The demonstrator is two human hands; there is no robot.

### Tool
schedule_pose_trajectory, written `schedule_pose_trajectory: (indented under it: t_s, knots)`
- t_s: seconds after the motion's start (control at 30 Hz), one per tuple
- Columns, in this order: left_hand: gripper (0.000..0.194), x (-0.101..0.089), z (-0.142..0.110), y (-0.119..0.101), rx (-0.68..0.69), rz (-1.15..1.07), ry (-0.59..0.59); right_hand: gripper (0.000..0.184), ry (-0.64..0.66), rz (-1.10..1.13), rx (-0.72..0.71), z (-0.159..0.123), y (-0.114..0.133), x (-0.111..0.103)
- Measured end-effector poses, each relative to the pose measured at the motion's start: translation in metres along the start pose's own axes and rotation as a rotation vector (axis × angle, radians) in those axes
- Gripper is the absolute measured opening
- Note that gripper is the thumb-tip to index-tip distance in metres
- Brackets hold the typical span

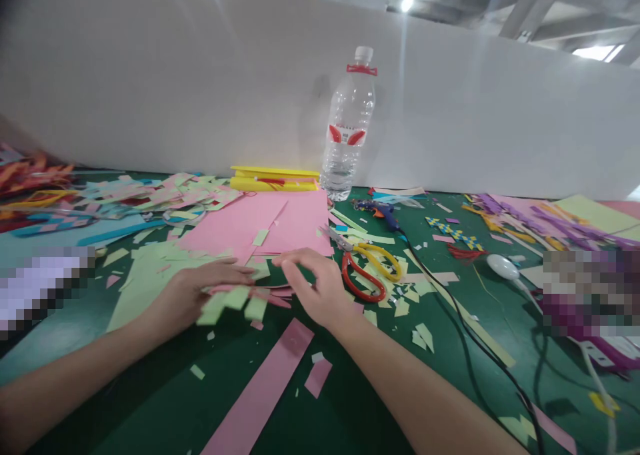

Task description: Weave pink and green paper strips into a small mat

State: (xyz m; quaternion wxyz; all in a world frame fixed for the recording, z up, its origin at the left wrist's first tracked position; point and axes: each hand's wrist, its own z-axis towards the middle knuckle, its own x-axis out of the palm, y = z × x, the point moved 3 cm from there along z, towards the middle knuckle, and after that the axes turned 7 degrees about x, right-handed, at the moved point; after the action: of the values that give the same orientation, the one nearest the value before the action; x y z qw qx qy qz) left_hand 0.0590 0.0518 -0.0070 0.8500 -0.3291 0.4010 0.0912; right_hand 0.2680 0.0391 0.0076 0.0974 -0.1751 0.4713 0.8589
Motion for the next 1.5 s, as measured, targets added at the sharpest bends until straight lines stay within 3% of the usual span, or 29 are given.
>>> schedule_pose_trajectory:
  t_s: [0.07, 0.1, 0.2, 0.3, 0.4, 0.53, 0.77, 0.93, 1.1, 1.23, 1.5]
  knots:
    - [0.023, -0.003, 0.001, -0.001, -0.29, -0.117, -0.088, 0.036, 0.021, 0.119, 0.152, 0.001, -0.005, -0.001]
    - [0.028, -0.002, 0.0, -0.002, -0.424, -0.137, -0.073, 0.04, 0.047, 0.174, 0.211, 0.002, -0.007, 0.0]
    - [0.039, 0.0, -0.002, -0.006, -0.594, -0.223, -0.041, 0.047, 0.149, 0.307, 0.328, 0.001, -0.011, 0.008]
    - [0.037, 0.003, -0.003, -0.006, -0.599, -0.333, -0.026, 0.046, 0.183, 0.338, 0.432, 0.0, -0.012, 0.015]
    - [0.034, 0.004, -0.004, -0.003, -0.596, -0.384, -0.028, 0.039, 0.118, 0.232, 0.505, -0.002, -0.013, 0.016]
    - [0.033, 0.004, -0.003, -0.003, -0.609, -0.393, -0.027, 0.027, 0.061, 0.199, 0.492, -0.002, -0.013, 0.014]
    - [0.031, 0.002, -0.004, -0.006, -0.617, -0.392, -0.048, 0.027, 0.069, 0.165, 0.488, -0.001, -0.014, 0.009]
    - [0.032, 0.002, -0.005, -0.005, -0.598, -0.371, -0.09, 0.026, 0.104, 0.117, 0.453, 0.001, -0.012, 0.007]
    - [0.031, 0.001, -0.001, -0.009, -0.581, -0.496, -0.134, 0.021, 0.149, 0.11, 0.399, 0.0, -0.006, 0.011]
    - [0.029, -0.003, 0.001, -0.011, -0.623, -0.409, -0.161, 0.017, 0.172, 0.036, 0.353, -0.001, 0.002, 0.014]
    - [0.034, -0.001, 0.003, -0.017, -0.533, -0.413, -0.205, 0.011, 0.174, -0.06, 0.217, -0.004, 0.008, 0.018]
